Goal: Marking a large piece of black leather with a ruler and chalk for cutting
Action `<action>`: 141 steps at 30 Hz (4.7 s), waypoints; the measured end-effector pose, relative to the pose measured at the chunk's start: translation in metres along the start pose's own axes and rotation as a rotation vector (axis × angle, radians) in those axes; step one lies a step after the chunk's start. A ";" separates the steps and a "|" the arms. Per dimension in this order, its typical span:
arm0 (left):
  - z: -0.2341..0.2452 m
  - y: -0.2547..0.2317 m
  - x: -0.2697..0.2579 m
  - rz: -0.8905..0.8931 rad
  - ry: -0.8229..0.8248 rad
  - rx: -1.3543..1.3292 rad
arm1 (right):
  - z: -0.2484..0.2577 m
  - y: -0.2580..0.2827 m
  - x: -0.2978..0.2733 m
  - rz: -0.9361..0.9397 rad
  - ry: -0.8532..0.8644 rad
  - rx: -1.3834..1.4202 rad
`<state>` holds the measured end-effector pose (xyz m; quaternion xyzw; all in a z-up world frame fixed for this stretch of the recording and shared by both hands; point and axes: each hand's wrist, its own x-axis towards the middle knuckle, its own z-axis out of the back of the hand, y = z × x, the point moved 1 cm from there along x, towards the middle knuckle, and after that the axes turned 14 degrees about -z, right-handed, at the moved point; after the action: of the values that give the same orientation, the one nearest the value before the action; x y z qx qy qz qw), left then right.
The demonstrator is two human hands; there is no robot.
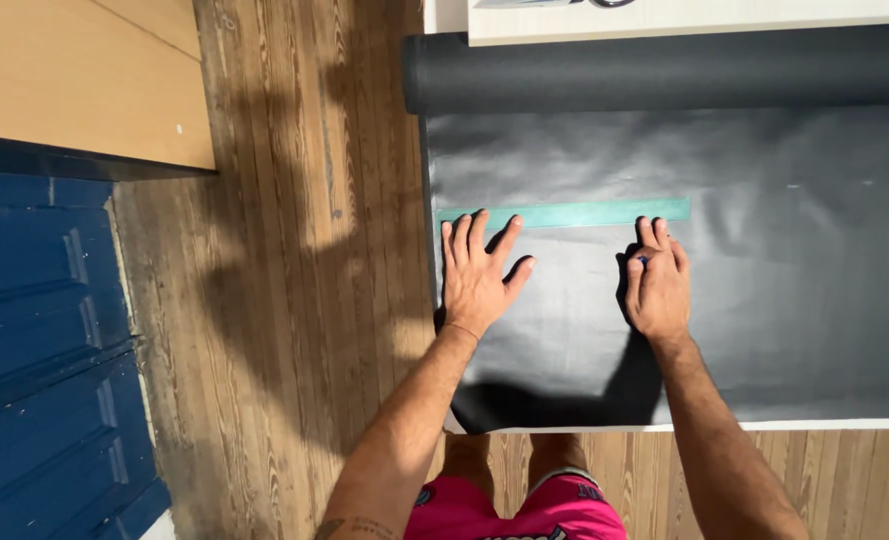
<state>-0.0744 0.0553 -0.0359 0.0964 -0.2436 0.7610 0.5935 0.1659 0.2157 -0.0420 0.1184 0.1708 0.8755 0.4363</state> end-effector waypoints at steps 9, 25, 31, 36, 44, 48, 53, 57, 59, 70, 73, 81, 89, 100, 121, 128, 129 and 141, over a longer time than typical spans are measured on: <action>0.001 0.001 0.001 0.001 0.002 -0.005 | 0.001 -0.003 0.003 0.011 0.029 0.008; 0.007 0.002 0.002 -0.009 0.013 -0.037 | 0.006 0.006 0.007 0.016 -0.072 0.128; 0.006 0.001 0.003 -0.012 0.029 -0.055 | 0.018 -0.029 0.015 -0.216 -0.289 0.261; 0.005 0.002 0.003 0.000 0.017 -0.046 | 0.026 -0.018 0.042 -0.200 -0.269 0.421; 0.006 0.000 0.004 0.014 -0.009 -0.029 | 0.023 0.000 0.052 -0.103 -0.236 0.330; 0.005 -0.001 0.003 0.025 -0.023 -0.014 | 0.017 -0.002 0.041 -0.026 -0.262 0.264; 0.004 -0.001 0.003 0.025 -0.019 -0.016 | 0.020 0.010 0.043 0.033 -0.256 0.294; 0.003 0.000 0.003 0.021 -0.006 -0.016 | 0.017 0.008 0.043 0.039 -0.265 0.317; 0.002 -0.001 0.003 0.024 -0.008 -0.020 | 0.017 0.006 0.042 0.038 -0.263 0.319; 0.006 0.002 0.005 0.015 -0.005 -0.029 | 0.016 0.011 0.045 0.027 -0.291 0.326; 0.006 0.002 0.005 0.009 0.009 -0.040 | 0.017 0.011 0.044 0.018 -0.298 0.314; 0.004 0.002 0.003 0.020 0.022 -0.034 | 0.016 0.010 0.044 0.000 -0.285 0.333; 0.005 0.002 0.005 0.018 0.015 -0.027 | 0.020 0.014 0.047 0.000 -0.294 0.338; 0.006 0.001 0.004 0.015 -0.003 -0.004 | 0.019 0.011 0.104 0.046 -0.039 0.246; 0.002 -0.001 0.005 0.054 -0.008 0.005 | -0.008 0.056 0.105 0.141 0.063 0.250; 0.004 -0.001 0.007 0.050 -0.010 0.006 | -0.049 0.140 0.124 0.330 0.181 0.369; 0.003 -0.001 0.006 0.048 -0.015 0.001 | -0.055 0.150 0.128 0.378 0.223 0.377; -0.022 0.003 -0.008 0.038 0.005 0.041 | -0.091 0.197 0.134 0.473 0.346 0.393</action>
<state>-0.0722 0.0584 -0.0593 0.1021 -0.2282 0.7774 0.5772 -0.0879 0.1952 -0.0387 0.0863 0.3750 0.9099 0.1549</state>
